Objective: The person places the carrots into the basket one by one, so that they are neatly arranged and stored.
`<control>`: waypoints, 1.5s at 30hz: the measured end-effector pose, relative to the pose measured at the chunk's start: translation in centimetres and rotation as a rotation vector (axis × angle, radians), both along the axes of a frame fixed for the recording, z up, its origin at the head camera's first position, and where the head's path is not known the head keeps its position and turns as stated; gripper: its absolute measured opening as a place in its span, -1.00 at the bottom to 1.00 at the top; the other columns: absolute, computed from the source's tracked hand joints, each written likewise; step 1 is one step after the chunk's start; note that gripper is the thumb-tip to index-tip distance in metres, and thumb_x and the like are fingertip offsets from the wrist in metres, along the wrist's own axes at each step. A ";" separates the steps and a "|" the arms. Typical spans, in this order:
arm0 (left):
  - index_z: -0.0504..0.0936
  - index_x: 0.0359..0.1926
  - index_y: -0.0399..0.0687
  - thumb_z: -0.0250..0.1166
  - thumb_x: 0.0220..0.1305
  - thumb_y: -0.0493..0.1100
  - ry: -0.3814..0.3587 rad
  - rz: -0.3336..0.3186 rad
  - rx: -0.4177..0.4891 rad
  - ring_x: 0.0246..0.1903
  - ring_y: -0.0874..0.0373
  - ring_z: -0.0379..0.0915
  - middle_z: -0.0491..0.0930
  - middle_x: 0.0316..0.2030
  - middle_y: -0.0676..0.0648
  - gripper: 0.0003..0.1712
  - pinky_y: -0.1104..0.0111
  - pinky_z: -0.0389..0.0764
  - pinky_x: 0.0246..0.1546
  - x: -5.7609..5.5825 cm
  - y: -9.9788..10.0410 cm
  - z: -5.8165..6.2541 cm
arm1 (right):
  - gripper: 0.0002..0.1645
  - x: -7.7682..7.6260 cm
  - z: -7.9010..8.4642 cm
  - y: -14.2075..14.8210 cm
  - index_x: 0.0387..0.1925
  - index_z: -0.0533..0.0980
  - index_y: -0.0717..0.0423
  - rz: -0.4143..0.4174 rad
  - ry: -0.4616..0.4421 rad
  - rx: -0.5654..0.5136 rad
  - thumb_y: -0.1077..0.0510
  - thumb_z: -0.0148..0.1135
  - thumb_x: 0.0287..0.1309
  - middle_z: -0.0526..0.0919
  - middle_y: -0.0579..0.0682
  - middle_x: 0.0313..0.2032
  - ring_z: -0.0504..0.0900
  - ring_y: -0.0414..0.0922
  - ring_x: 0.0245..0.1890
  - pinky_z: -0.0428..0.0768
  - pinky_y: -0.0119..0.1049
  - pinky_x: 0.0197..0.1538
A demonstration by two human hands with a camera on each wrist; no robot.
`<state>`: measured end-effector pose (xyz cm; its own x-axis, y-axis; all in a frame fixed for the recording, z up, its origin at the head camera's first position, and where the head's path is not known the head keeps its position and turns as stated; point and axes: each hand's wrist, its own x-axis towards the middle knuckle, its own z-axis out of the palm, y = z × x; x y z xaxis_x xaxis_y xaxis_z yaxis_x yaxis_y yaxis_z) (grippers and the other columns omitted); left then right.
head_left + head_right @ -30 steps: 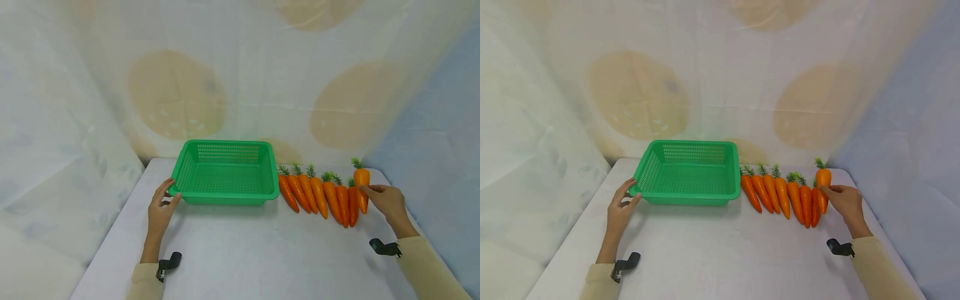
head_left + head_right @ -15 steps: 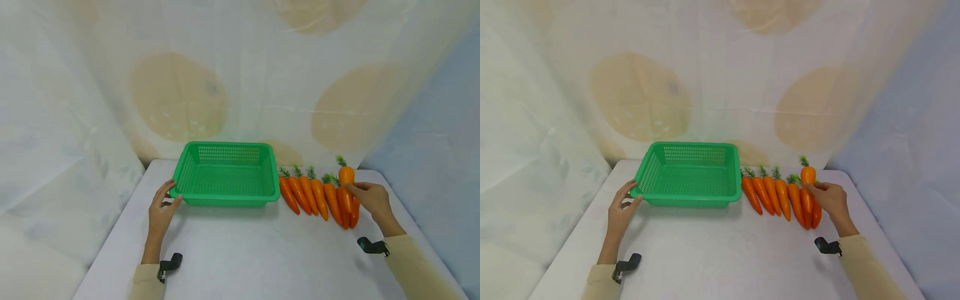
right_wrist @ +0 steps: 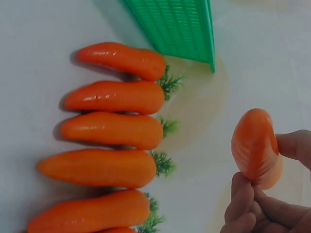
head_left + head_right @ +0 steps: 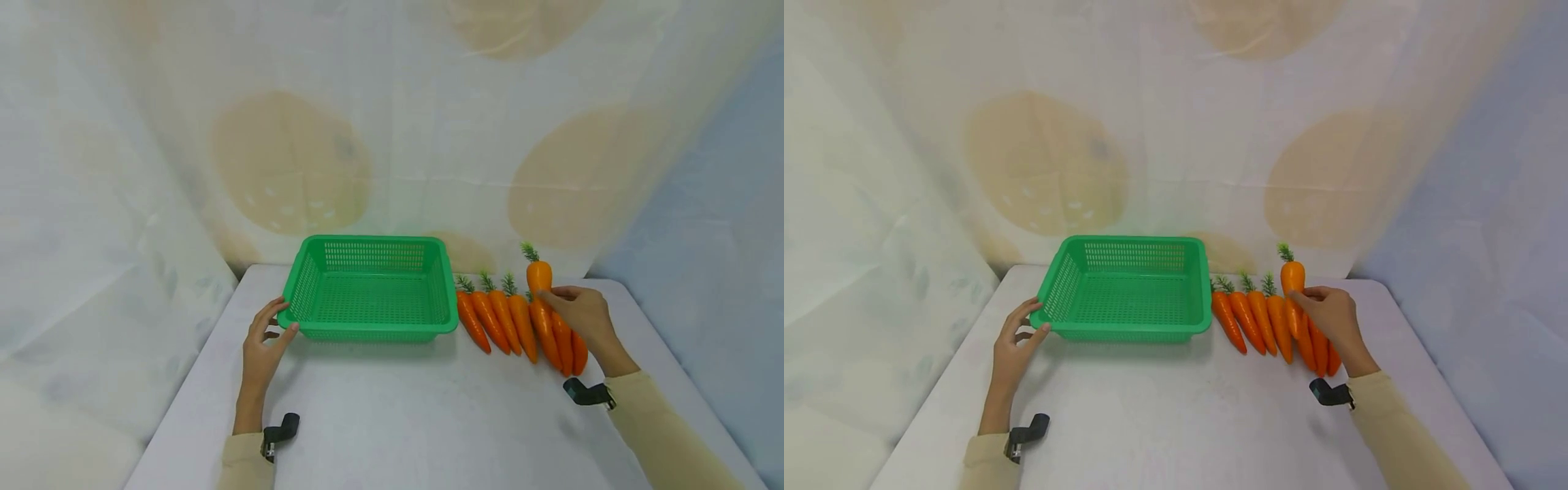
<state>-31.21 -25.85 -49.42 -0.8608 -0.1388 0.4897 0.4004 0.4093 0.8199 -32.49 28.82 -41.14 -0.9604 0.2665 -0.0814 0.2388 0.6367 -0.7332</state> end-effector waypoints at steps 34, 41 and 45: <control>0.50 0.31 -0.21 0.37 0.32 -0.23 0.015 -0.016 0.048 -0.02 0.13 0.31 0.35 0.38 -0.10 -0.44 0.16 0.44 -0.14 0.5 1.5 -1.3 | -0.08 -2.7 1.2 -6.9 0.28 0.46 0.25 0.139 0.002 -0.115 -0.40 0.23 0.21 0.50 0.27 0.23 0.46 0.20 0.19 0.42 0.13 0.24; 0.50 0.31 -0.22 0.37 0.32 -0.21 0.017 -0.032 0.056 -0.02 0.10 0.33 0.35 0.38 -0.12 -0.44 -0.05 0.44 -0.11 0.2 1.9 -1.2 | -0.13 -3.5 1.3 -8.6 0.26 0.49 0.24 0.181 0.018 -0.129 -0.36 0.26 0.21 0.52 0.26 0.21 0.47 0.18 0.18 0.45 0.09 0.22; 0.49 0.31 -0.21 0.37 0.33 -0.21 0.015 -0.030 0.053 -0.02 0.10 0.33 0.34 0.39 -0.10 -0.44 -0.01 0.44 -0.11 0.2 2.1 -1.2 | -0.19 -3.9 1.1 -9.5 0.23 0.51 0.25 0.194 0.030 -0.118 -0.31 0.26 0.24 0.57 0.24 0.15 0.52 0.15 0.11 0.51 0.02 0.15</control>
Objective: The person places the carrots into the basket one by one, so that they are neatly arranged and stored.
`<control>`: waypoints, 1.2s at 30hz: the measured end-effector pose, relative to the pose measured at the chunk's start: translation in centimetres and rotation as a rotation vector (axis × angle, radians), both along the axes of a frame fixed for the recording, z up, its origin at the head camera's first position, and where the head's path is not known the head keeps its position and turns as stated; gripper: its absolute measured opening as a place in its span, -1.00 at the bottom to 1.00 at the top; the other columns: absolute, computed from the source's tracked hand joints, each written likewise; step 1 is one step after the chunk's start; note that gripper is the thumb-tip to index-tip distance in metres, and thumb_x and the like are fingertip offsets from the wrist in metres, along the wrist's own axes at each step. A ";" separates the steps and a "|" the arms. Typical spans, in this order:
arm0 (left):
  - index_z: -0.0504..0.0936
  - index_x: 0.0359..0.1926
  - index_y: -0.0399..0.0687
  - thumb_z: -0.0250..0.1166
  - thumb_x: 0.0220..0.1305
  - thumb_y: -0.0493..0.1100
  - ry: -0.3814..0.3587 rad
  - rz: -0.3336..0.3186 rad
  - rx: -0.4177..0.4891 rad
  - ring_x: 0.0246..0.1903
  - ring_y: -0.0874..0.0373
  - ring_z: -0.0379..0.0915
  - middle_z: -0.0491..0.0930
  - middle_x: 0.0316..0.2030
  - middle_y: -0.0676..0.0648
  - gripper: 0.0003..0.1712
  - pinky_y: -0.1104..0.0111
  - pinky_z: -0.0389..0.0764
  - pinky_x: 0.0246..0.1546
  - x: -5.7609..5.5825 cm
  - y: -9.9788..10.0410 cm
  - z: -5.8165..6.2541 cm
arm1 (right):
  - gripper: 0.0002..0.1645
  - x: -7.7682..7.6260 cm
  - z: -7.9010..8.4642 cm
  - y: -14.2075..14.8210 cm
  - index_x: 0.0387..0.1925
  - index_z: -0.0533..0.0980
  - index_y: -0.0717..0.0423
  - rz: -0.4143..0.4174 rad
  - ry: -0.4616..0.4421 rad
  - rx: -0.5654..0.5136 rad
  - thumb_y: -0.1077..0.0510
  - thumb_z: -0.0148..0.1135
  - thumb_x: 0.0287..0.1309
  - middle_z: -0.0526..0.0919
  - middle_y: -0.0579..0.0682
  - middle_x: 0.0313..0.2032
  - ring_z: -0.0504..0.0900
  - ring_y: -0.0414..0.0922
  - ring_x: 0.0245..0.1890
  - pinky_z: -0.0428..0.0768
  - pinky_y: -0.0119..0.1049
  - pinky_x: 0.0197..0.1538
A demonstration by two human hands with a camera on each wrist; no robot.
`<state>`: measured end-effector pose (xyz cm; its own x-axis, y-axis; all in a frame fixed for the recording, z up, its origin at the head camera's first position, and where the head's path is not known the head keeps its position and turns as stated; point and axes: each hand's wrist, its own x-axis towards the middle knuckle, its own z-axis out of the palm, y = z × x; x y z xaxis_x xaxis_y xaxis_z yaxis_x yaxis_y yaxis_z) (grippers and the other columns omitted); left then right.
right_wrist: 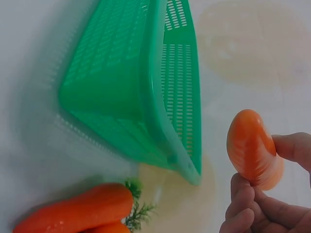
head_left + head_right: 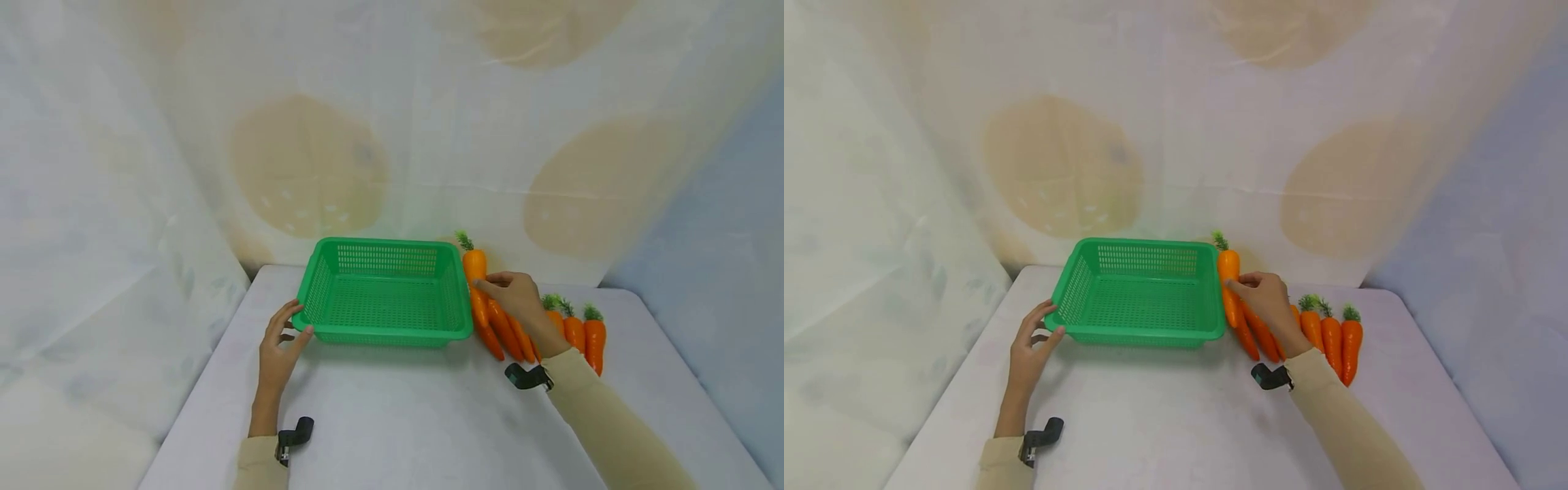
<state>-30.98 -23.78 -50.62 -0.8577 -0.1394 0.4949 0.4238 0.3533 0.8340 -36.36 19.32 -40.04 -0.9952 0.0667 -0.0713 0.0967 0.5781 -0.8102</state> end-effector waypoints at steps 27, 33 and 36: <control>0.49 0.30 -0.26 0.37 0.32 -0.23 0.022 -0.024 0.005 -0.01 -0.02 0.33 0.34 0.38 -0.20 -0.44 -0.12 0.42 -0.12 0.0 -0.2 0.0 | -0.29 -2.1 -1.2 -6.9 0.17 0.57 0.22 0.061 -0.002 -0.047 -0.25 0.31 0.23 0.59 0.17 0.14 0.52 0.12 0.14 0.49 0.03 0.18; 0.50 0.29 -0.26 0.37 0.32 -0.25 0.036 -0.024 -0.004 -0.02 0.00 0.34 0.36 0.37 -0.21 -0.45 -0.03 0.43 -0.12 0.0 -0.2 0.3 | -0.30 -2.7 -1.5 -8.4 0.15 0.57 0.23 0.066 -0.015 -0.076 -0.23 0.34 0.22 0.62 0.17 0.10 0.54 0.12 0.11 0.51 0.04 0.16; 0.50 0.29 -0.26 0.37 0.32 -0.25 0.031 -0.020 0.000 -0.02 0.00 0.34 0.36 0.37 -0.21 -0.45 -0.06 0.42 -0.12 0.2 -0.2 0.5 | -0.31 -2.9 -1.7 -9.2 0.13 0.59 0.24 0.073 -0.006 -0.078 -0.22 0.35 0.21 0.64 0.16 0.07 0.56 0.10 0.08 0.52 0.02 0.14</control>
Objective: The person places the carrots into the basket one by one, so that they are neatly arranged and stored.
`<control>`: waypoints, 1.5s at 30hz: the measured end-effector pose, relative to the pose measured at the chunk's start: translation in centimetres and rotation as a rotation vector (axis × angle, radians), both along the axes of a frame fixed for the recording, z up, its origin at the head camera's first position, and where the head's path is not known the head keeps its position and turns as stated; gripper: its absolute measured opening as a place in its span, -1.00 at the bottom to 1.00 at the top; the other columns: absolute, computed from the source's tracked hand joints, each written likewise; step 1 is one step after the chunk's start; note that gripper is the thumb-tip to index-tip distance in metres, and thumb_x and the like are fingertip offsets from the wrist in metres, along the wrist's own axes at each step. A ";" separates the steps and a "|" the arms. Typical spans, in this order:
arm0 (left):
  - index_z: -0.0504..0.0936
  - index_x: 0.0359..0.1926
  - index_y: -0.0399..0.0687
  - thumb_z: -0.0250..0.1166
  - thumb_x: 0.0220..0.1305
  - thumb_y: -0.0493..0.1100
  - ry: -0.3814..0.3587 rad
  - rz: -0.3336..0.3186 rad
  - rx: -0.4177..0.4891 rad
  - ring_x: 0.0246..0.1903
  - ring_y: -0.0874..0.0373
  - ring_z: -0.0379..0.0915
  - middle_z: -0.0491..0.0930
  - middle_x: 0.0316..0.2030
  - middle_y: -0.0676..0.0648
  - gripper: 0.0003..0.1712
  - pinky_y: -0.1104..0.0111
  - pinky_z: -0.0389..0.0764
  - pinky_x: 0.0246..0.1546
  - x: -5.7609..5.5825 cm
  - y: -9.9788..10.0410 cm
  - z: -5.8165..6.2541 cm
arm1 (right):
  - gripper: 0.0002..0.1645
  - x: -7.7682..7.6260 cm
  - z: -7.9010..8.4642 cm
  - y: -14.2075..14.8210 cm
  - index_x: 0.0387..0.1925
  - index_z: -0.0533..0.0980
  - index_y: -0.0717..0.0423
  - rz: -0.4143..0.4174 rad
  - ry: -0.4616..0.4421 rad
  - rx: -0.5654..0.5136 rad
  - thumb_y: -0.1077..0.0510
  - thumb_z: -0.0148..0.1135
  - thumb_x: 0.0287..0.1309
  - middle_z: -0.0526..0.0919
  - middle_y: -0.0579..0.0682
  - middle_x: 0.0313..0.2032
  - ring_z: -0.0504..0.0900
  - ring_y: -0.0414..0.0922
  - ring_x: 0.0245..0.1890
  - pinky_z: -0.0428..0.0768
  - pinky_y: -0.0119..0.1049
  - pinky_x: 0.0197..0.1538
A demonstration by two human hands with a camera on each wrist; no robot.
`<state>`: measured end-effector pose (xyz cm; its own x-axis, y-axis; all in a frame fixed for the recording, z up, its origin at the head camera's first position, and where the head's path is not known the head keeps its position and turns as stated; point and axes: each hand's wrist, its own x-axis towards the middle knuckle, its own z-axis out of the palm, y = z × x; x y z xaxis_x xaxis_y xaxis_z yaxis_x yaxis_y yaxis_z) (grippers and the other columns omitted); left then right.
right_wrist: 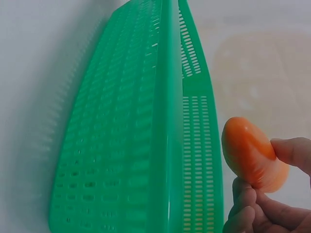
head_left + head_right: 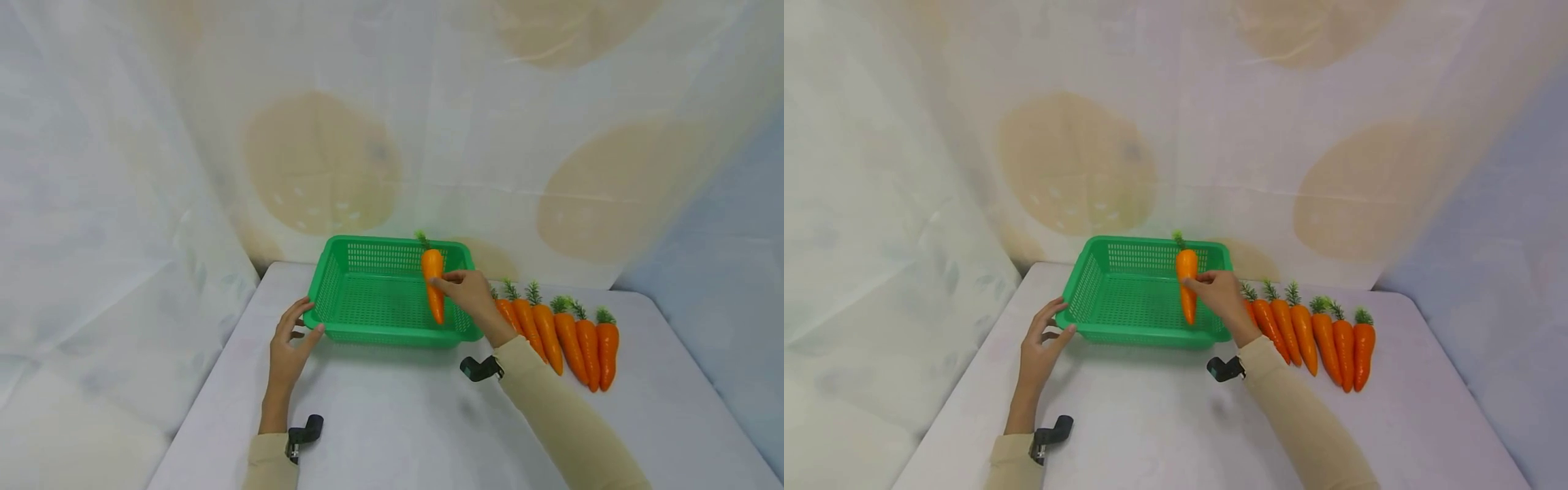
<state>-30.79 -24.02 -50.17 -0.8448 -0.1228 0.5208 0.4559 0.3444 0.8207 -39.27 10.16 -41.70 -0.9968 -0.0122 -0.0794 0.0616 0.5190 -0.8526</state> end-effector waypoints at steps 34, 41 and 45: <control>0.50 0.30 -0.23 0.38 0.30 -0.25 -0.015 -0.009 0.044 -0.01 0.03 0.36 0.35 0.38 -0.15 -0.44 -0.15 0.43 -0.10 -0.3 0.0 -0.4 | -0.45 -1.8 -1.8 -8.9 0.00 0.64 0.24 0.031 -0.014 -0.014 -0.13 0.38 0.21 0.70 0.09 -0.07 0.63 0.02 -0.05 0.61 -0.07 -0.02; 0.50 0.29 -0.25 0.39 0.30 -0.24 -0.010 -0.004 0.031 -0.01 0.01 0.36 0.36 0.37 -0.18 -0.43 -0.16 0.43 -0.12 -0.7 -0.1 -0.9 | -0.44 -1.9 -2.3 -10.5 -0.01 0.65 0.25 0.047 -0.010 -0.007 -0.12 0.41 0.18 0.70 0.09 -0.08 0.65 0.00 -0.10 0.64 -0.11 -0.09; 0.50 0.30 -0.19 0.40 0.29 -0.22 -0.012 0.007 0.031 0.00 0.04 0.35 0.35 0.39 -0.10 -0.42 -0.14 0.43 -0.12 -1.4 -0.5 -2.3 | -0.45 -1.9 -2.6 -11.2 -0.03 0.65 0.27 0.055 -0.023 -0.037 -0.11 0.41 0.18 0.70 0.10 -0.11 0.67 -0.01 -0.15 0.66 -0.12 -0.14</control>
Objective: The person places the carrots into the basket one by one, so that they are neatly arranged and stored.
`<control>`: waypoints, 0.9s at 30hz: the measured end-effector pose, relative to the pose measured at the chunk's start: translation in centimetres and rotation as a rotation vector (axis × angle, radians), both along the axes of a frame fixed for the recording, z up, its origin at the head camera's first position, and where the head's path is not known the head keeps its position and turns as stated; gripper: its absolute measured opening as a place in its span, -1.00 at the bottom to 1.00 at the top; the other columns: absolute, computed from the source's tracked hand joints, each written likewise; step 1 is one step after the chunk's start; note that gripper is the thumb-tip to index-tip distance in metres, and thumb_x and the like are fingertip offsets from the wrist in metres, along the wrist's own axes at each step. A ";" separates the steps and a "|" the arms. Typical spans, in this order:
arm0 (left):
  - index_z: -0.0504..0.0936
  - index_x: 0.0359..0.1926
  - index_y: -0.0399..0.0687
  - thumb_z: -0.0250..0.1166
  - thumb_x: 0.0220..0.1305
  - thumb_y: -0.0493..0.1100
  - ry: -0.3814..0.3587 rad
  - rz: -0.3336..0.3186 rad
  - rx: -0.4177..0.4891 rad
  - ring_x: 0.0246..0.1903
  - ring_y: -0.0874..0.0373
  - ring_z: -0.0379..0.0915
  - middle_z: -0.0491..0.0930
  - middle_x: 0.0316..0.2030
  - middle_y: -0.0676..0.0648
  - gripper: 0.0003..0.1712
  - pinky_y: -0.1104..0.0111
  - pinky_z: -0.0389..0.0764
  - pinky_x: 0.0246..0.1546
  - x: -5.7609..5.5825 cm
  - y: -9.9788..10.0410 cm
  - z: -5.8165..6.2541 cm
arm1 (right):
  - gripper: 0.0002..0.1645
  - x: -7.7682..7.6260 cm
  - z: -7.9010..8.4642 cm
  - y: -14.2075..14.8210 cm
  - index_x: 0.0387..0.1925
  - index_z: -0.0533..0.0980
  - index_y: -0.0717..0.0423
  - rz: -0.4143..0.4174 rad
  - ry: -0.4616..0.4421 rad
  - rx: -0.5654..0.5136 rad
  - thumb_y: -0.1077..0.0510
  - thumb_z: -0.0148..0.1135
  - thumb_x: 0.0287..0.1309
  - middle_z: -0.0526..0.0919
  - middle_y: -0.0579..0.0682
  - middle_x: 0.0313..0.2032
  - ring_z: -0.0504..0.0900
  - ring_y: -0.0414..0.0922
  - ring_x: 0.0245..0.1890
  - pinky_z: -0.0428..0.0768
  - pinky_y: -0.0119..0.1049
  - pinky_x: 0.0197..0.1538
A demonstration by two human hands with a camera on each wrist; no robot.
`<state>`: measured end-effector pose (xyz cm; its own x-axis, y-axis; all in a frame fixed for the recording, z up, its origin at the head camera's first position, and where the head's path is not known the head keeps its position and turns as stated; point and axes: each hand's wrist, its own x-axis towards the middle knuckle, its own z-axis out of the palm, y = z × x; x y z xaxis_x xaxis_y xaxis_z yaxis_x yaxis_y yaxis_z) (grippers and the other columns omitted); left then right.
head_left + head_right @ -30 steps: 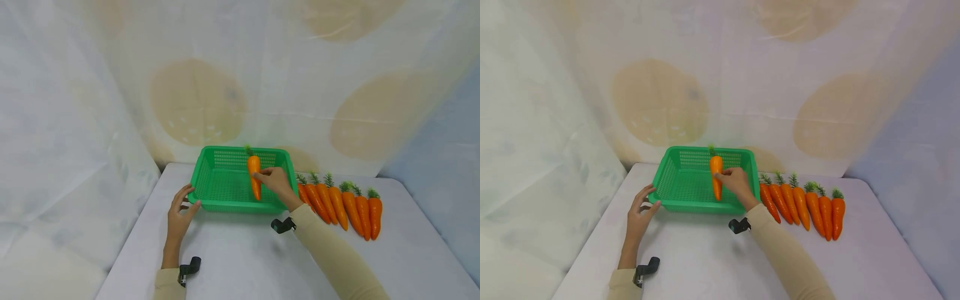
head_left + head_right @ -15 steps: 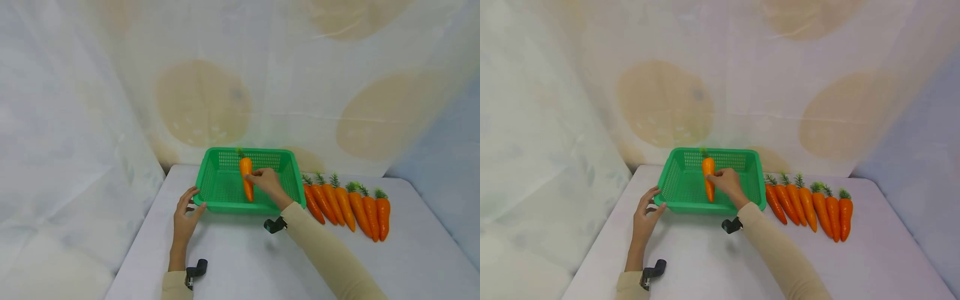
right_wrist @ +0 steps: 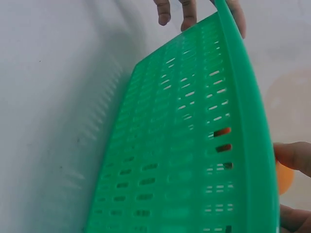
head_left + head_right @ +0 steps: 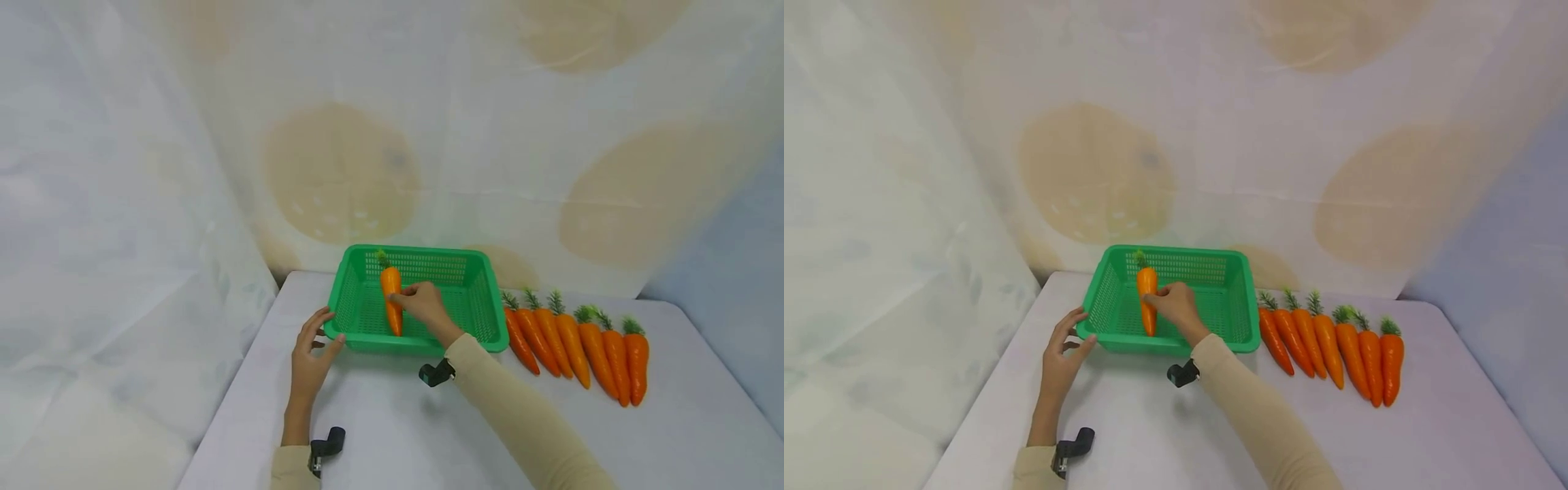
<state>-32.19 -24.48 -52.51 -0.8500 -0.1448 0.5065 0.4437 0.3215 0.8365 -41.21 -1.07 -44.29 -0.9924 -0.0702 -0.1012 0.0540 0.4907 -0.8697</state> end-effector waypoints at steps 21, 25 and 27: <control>0.53 0.26 -0.22 0.40 0.27 -0.26 0.020 0.013 -0.024 -0.05 0.00 0.36 0.39 0.35 -0.18 -0.46 -0.05 0.45 -0.14 0.7 0.2 1.5 | -0.46 -1.1 -1.0 -3.0 -0.08 0.67 0.29 0.030 -0.038 0.021 -0.11 0.41 0.15 0.72 0.09 -0.18 0.64 -0.02 -0.18 0.63 -0.12 -0.13; 0.53 0.29 -0.13 0.41 0.29 -0.18 0.001 0.008 -0.025 -0.02 0.09 0.34 0.37 0.38 -0.01 -0.44 -0.09 0.45 -0.12 -0.1 -0.2 0.0 | -0.53 -1.5 -1.1 -3.8 -0.25 0.70 0.27 0.012 -0.064 0.022 -0.10 0.41 0.14 0.72 0.13 -0.25 0.59 -0.08 -0.33 0.62 -0.06 -0.14; 0.53 0.30 -0.05 0.41 0.30 -0.13 -0.006 0.009 -0.034 -0.02 0.13 0.34 0.36 0.38 0.07 -0.44 -0.08 0.45 -0.10 -0.5 -0.5 -0.6 | -0.58 -1.8 -1.1 -4.2 -0.42 0.67 0.23 0.009 -0.072 0.016 -0.09 0.41 0.13 0.72 0.18 -0.29 0.56 -0.09 -0.41 0.61 -0.03 -0.17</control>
